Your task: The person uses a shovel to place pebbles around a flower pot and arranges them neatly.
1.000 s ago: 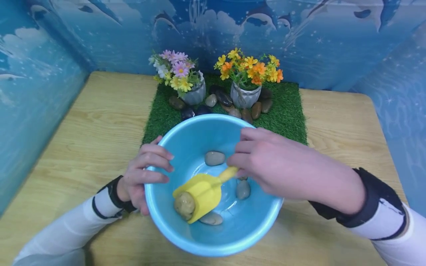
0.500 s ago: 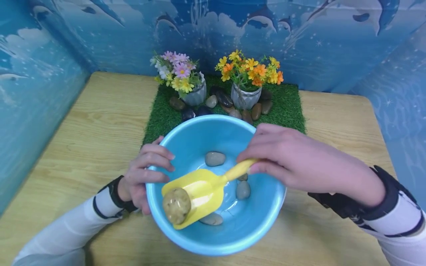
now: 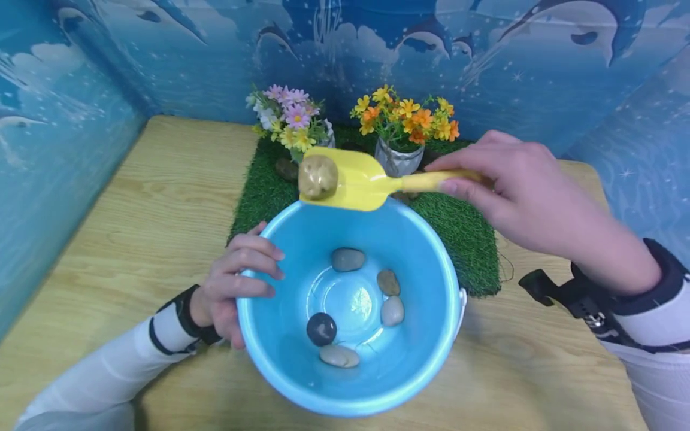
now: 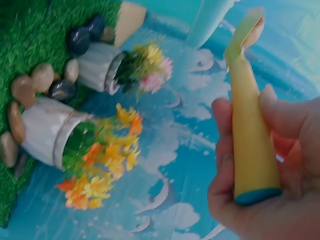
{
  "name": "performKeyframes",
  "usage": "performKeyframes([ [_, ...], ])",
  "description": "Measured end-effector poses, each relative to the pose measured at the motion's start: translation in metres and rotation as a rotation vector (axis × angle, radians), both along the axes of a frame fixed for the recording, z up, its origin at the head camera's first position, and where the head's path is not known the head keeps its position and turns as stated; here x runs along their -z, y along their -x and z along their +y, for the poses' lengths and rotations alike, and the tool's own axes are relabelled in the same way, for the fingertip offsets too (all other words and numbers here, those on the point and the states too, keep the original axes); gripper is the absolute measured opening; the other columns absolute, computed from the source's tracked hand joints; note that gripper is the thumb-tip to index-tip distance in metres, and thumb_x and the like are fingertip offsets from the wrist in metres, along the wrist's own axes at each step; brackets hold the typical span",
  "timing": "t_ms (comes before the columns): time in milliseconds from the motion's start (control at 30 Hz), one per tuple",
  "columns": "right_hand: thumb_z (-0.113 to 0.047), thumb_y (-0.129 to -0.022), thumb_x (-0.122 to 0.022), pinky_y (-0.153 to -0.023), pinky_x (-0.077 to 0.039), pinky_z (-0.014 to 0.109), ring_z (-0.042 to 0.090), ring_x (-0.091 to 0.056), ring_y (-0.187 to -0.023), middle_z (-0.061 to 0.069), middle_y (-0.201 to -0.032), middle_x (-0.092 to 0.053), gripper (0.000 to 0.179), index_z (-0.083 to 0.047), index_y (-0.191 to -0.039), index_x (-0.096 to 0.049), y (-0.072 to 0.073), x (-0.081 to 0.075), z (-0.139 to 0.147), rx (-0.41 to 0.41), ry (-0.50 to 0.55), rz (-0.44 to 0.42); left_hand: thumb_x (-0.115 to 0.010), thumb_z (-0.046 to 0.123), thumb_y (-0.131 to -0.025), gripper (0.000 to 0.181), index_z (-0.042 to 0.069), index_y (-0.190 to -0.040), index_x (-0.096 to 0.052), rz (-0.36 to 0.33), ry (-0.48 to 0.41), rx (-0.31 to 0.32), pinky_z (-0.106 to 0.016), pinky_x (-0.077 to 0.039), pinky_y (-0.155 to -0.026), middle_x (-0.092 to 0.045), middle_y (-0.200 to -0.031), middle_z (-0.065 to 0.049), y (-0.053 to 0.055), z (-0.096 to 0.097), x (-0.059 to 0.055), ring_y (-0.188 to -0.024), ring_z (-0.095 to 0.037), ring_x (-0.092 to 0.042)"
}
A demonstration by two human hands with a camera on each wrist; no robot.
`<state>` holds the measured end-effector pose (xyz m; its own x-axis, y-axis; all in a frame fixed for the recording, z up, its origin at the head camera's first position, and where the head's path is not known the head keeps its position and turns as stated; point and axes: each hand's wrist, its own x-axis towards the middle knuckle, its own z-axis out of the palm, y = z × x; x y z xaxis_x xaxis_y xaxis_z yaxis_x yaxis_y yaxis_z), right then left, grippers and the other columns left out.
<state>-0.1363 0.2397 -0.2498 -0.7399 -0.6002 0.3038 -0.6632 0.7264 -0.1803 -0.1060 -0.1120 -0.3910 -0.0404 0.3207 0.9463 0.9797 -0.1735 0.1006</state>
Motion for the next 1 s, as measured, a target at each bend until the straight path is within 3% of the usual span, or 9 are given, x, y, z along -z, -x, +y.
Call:
performKeyframes([
  [133, -0.012, -0.098, -0.064, -0.053, -0.033, 0.031, 0.017, -0.039, -0.068, 0.005, -0.083, -0.057, 0.025, -0.006, -0.123, -0.069, 0.016, 0.001, -0.003, 0.151, -0.046, -0.066, -0.052, 0.064, -0.095, 0.057, 0.008, -0.090, -0.062, -0.004, 0.007, -0.007, -0.051, -0.026, -0.116, -0.063, -0.093, -0.014, -0.001, -0.001, -0.001, -0.099, -0.034, -0.055],
  [267, -0.021, -0.104, -0.056, -0.057, -0.034, 0.038, 0.023, -0.041, -0.070, 0.009, -0.085, -0.057, 0.030, -0.005, -0.128, -0.065, 0.035, 0.012, -0.012, 0.223, -0.066, -0.196, -0.051, 0.064, -0.095, 0.057, 0.008, -0.090, -0.061, -0.004, 0.009, -0.013, -0.051, -0.026, -0.116, -0.063, -0.093, -0.014, -0.001, -0.002, -0.001, -0.099, -0.034, -0.055],
  [433, -0.021, -0.105, -0.053, -0.062, -0.035, 0.040, 0.025, -0.044, -0.068, 0.007, -0.078, -0.060, 0.028, -0.006, -0.124, -0.067, 0.057, 0.033, -0.029, 0.179, -0.056, -0.307, -0.051, 0.063, -0.095, 0.056, 0.008, -0.090, -0.061, -0.005, 0.003, -0.008, -0.051, -0.026, -0.116, -0.062, -0.093, -0.014, -0.002, -0.002, -0.001, -0.099, -0.034, -0.055],
  [633, -0.018, -0.105, -0.053, -0.059, -0.048, 0.039, 0.020, -0.055, -0.061, 0.009, -0.086, -0.069, 0.028, -0.002, -0.123, -0.067, 0.073, 0.061, -0.049, 0.143, -0.054, -0.413, -0.051, 0.063, -0.096, 0.056, 0.008, -0.090, -0.061, 0.002, 0.008, -0.004, -0.051, -0.026, -0.117, -0.062, -0.092, -0.014, -0.002, -0.001, -0.002, -0.098, -0.034, -0.055],
  [833, -0.021, -0.105, -0.053, -0.060, -0.045, 0.038, 0.022, -0.051, -0.059, 0.007, -0.078, -0.065, 0.026, -0.004, -0.114, -0.071, 0.083, 0.079, -0.058, 0.150, -0.040, -0.432, -0.050, 0.064, -0.095, 0.057, 0.008, -0.090, -0.061, 0.014, 0.014, -0.008, -0.050, -0.026, -0.117, -0.062, -0.091, -0.014, 0.000, -0.001, -0.002, -0.097, -0.034, -0.055],
  [1000, -0.025, -0.104, -0.055, -0.054, -0.043, 0.036, 0.021, -0.050, -0.053, 0.006, -0.075, -0.066, 0.027, -0.006, -0.112, -0.073, 0.086, 0.082, -0.064, 0.140, -0.027, -0.424, -0.050, 0.064, -0.096, 0.057, 0.008, -0.090, -0.061, 0.019, 0.017, -0.006, -0.050, -0.026, -0.117, -0.062, -0.092, -0.014, 0.000, -0.002, -0.001, -0.097, -0.034, -0.055],
])
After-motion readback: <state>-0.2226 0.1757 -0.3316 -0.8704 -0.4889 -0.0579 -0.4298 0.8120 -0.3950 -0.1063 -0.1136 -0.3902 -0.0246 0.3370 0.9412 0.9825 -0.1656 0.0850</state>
